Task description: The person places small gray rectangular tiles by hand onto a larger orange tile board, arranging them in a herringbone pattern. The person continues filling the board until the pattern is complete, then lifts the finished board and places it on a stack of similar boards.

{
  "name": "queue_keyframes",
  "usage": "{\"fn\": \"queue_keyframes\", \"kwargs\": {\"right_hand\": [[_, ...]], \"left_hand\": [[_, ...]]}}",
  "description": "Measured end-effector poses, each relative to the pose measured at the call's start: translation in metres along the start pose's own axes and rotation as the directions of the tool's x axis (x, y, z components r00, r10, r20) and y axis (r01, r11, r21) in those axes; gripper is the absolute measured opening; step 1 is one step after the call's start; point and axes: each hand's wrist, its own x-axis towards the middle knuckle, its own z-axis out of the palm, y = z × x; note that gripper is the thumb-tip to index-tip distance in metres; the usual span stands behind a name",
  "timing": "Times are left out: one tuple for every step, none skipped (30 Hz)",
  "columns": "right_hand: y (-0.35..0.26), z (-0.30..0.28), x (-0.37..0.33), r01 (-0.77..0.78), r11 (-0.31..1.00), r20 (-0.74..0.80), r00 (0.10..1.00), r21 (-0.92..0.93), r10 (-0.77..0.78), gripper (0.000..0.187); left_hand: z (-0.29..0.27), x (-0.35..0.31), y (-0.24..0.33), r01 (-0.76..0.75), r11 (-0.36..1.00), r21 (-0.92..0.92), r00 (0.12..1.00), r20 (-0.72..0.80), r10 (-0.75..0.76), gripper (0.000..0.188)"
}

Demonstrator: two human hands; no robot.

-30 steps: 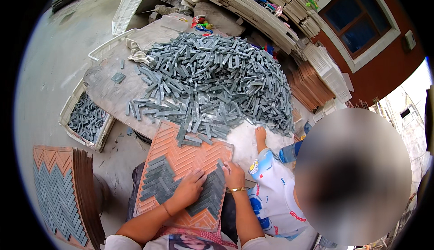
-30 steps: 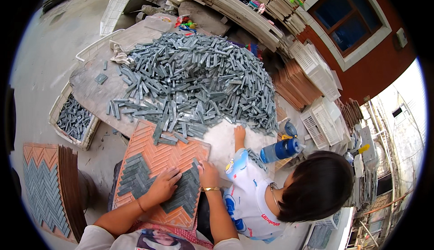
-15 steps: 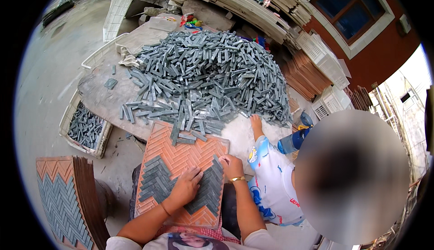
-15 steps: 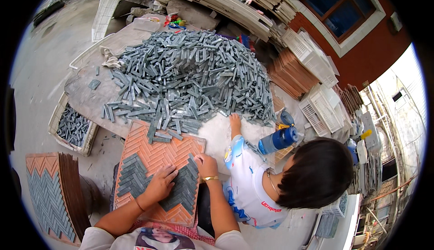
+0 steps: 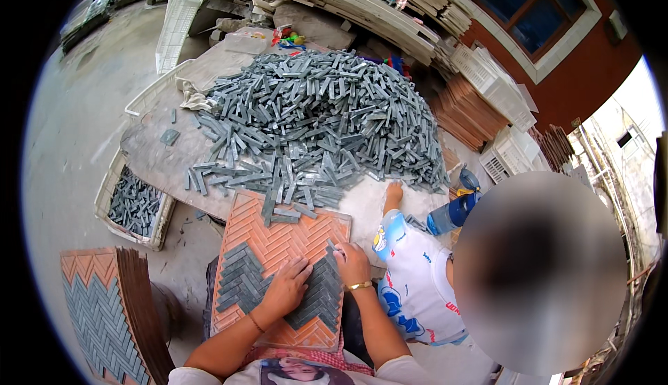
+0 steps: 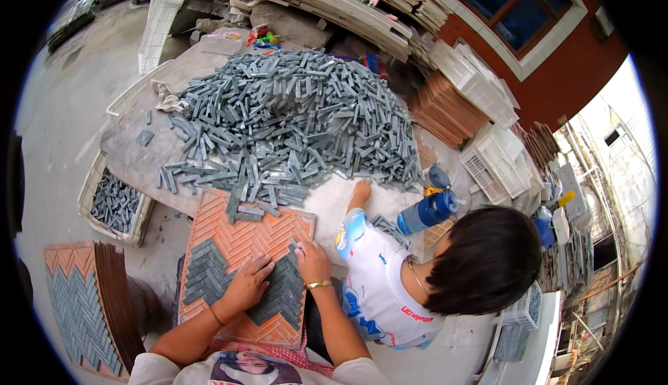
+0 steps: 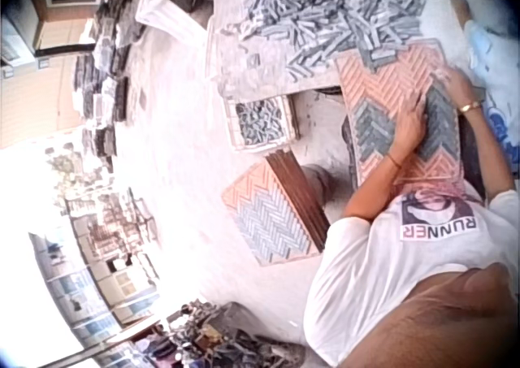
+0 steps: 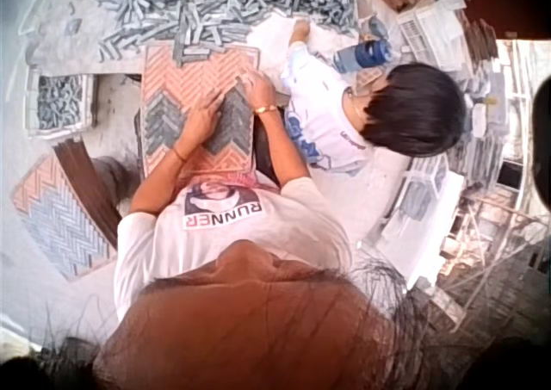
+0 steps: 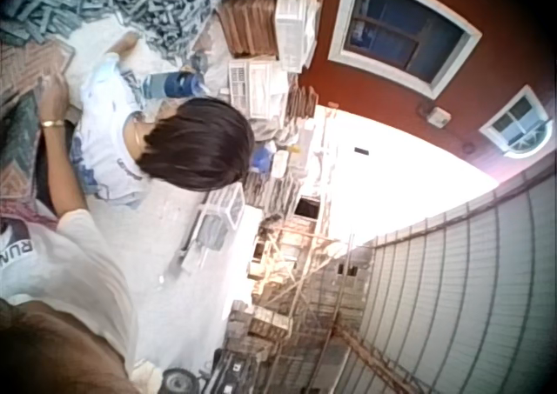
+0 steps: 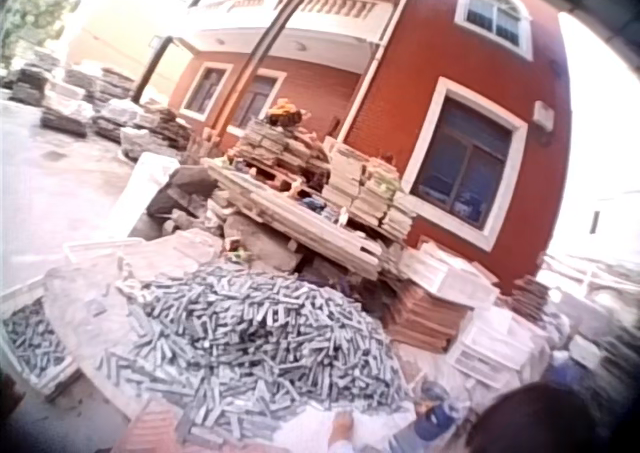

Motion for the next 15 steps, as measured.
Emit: {"fn": "queue_keyframes", "kwargs": {"right_hand": [[0.002,0.001,-0.001,0.028,1.000,-0.031,0.999,0.002,-0.028,0.011],[0.003,0.001,-0.001,0.056,0.998,-0.061,0.997,0.003,-0.056,0.010],[0.005,0.001,-0.002,0.084,0.996,-0.092,0.992,0.002,-0.084,0.009],[0.002,0.000,-0.003,0.052,0.998,-0.068,0.996,-0.029,-0.054,0.009],[-0.003,0.000,-0.004,0.020,0.998,-0.045,0.999,-0.062,-0.023,0.009],[-0.006,0.000,-0.005,-0.011,0.995,-0.022,1.000,-0.095,0.009,0.009],[-0.007,0.002,-0.005,-0.023,0.989,-0.028,0.999,-0.143,0.019,0.008],[-0.008,0.004,-0.005,-0.035,0.981,-0.034,0.999,-0.192,0.029,0.008],[-0.008,0.005,-0.005,-0.048,0.970,-0.041,0.998,-0.239,0.039,0.008],[-0.006,0.006,-0.005,-0.021,0.968,-0.093,0.996,-0.249,-0.002,0.008],[-0.003,0.007,-0.003,0.005,0.965,-0.145,0.988,-0.260,-0.044,0.007],[-0.001,0.008,-0.003,0.030,0.961,-0.196,0.977,-0.273,-0.086,0.007],[-0.001,0.006,-0.003,0.081,0.970,-0.177,0.976,-0.229,-0.123,0.006],[0.000,0.004,-0.004,0.132,0.974,-0.160,0.974,-0.184,-0.162,0.006],[0.000,0.002,-0.004,0.181,0.974,-0.145,0.969,-0.137,-0.200,0.005]], "left_hand": [[0.000,0.000,0.000,0.001,1.000,0.003,1.000,0.004,-0.001,0.049],[0.001,0.000,0.000,0.003,1.000,0.006,1.000,0.009,-0.003,0.049],[0.001,0.000,0.000,0.003,1.000,0.008,1.000,0.013,-0.004,0.048],[0.001,-0.001,0.000,0.006,1.000,0.005,1.000,0.016,-0.006,0.048],[0.000,-0.001,0.000,0.008,1.000,0.002,1.000,0.018,-0.008,0.048],[0.000,-0.001,0.000,0.010,1.000,-0.001,1.000,0.021,-0.010,0.048],[-0.001,0.000,0.000,0.011,1.000,-0.008,1.000,0.019,-0.011,0.048],[-0.002,0.000,0.001,0.013,1.000,-0.015,1.000,0.017,-0.013,0.049],[-0.002,0.000,0.002,0.015,1.000,-0.022,1.000,0.015,-0.015,0.049],[-0.002,0.000,0.001,0.011,1.000,-0.023,1.000,0.009,-0.011,0.049],[-0.001,0.000,0.001,0.007,1.000,-0.023,1.000,0.003,-0.007,0.049],[-0.001,0.000,0.001,0.004,1.000,-0.024,1.000,-0.002,-0.004,0.049],[-0.001,0.000,0.001,0.004,1.000,-0.022,1.000,-0.001,-0.004,0.049],[-0.001,0.000,0.001,0.004,1.000,-0.020,1.000,0.000,-0.004,0.049],[-0.001,0.000,0.001,0.004,1.000,-0.018,1.000,0.001,-0.004,0.049]]}}
